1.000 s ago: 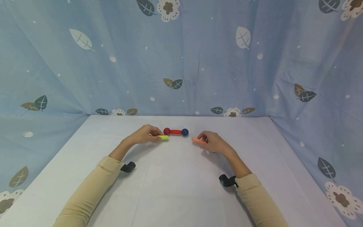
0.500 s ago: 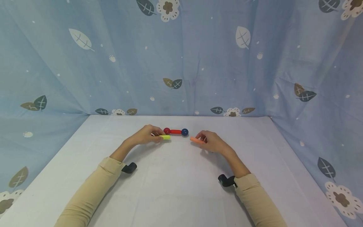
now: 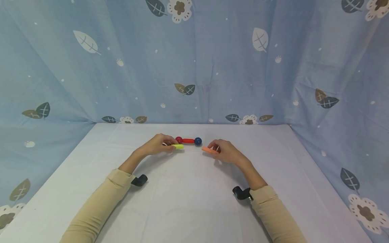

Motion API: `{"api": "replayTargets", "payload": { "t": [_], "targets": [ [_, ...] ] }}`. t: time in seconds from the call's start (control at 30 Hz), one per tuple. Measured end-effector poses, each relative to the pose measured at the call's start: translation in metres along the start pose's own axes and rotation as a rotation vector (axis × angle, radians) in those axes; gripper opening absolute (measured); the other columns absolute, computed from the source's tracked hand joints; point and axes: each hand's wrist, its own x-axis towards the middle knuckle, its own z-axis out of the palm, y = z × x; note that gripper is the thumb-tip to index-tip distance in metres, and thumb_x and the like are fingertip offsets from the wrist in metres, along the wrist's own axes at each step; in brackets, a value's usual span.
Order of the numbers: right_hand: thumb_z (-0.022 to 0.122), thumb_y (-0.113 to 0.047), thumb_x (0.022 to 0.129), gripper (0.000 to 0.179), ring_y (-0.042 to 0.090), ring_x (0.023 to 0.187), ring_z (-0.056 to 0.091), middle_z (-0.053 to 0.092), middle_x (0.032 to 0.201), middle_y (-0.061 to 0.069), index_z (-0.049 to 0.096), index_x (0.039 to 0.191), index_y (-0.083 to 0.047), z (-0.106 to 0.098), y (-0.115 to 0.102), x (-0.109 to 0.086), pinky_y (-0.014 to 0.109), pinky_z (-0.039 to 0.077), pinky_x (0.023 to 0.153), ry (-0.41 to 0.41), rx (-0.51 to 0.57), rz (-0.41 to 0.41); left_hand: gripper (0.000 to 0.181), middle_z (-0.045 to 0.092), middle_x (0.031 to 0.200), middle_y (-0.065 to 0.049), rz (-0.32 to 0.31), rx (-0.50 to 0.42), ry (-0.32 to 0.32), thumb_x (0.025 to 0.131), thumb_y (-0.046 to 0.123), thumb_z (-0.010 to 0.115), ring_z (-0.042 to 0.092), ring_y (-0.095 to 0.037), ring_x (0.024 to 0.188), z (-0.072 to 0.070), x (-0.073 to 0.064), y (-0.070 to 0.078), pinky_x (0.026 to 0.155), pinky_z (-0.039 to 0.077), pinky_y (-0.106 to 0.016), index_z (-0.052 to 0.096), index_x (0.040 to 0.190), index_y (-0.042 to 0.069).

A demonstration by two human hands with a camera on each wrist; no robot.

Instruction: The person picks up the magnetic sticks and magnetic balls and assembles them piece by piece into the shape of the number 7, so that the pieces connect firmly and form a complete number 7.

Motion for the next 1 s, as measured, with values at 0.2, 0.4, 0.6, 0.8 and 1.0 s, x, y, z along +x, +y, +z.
{"api": "replayTargets", "payload": {
  "t": [0.2, 0.4, 0.6, 0.8, 1.0],
  "targets": [
    [0.075, -0.005, 0.084, 0.036, 0.019, 0.087, 0.058, 0.067, 0.100, 0.007, 0.066, 0.119, -0.007, 0.001, -0.004, 0.001, 0.029, 0.050, 0.074, -0.011, 0.006, 0.014, 0.023, 0.074, 0.103, -0.007, 0.003, 0.003, 0.006, 0.091, 0.011, 0.068, 0.068, -0.016, 0.089, 0.001, 0.001, 0.002, 0.083, 0.058, -0.031, 0.071, 0.114, 0.008],
    [0.074, -0.006, 0.085, 0.034, 0.018, 0.087, 0.057, 0.067, 0.100, 0.006, 0.067, 0.118, -0.009, 0.004, -0.005, 0.005, 0.029, 0.050, 0.075, -0.037, 0.002, 0.028, 0.023, 0.074, 0.103, -0.006, 0.018, 0.012, 0.005, 0.091, 0.013, 0.069, 0.068, -0.015, 0.091, 0.003, 0.003, 0.001, 0.084, 0.058, -0.030, 0.071, 0.114, 0.010],
    [0.075, -0.007, 0.085, 0.034, 0.019, 0.088, 0.058, 0.067, 0.101, 0.005, 0.068, 0.118, -0.011, 0.007, -0.008, 0.008, 0.029, 0.051, 0.075, -0.045, 0.000, 0.037, 0.025, 0.074, 0.104, -0.006, 0.028, 0.010, 0.001, 0.091, 0.014, 0.070, 0.068, -0.016, 0.092, 0.005, 0.004, 0.001, 0.085, 0.058, -0.030, 0.071, 0.115, 0.009],
    [0.075, -0.007, 0.085, 0.033, 0.019, 0.086, 0.057, 0.066, 0.098, 0.005, 0.068, 0.117, -0.011, 0.008, -0.013, 0.009, 0.028, 0.051, 0.074, -0.042, 0.013, 0.024, 0.025, 0.074, 0.104, -0.004, 0.024, 0.013, -0.001, 0.091, 0.015, 0.070, 0.068, -0.015, 0.091, 0.007, 0.004, 0.002, 0.086, 0.058, -0.031, 0.071, 0.115, 0.011],
    [0.075, -0.008, 0.085, 0.033, 0.018, 0.086, 0.057, 0.066, 0.097, 0.005, 0.068, 0.117, -0.010, 0.008, -0.015, 0.010, 0.027, 0.050, 0.073, -0.041, 0.017, 0.007, 0.024, 0.074, 0.106, -0.003, 0.032, 0.003, -0.009, 0.091, 0.016, 0.070, 0.068, -0.014, 0.091, 0.009, 0.006, 0.001, 0.087, 0.057, -0.031, 0.072, 0.114, 0.011]
  ]
}}
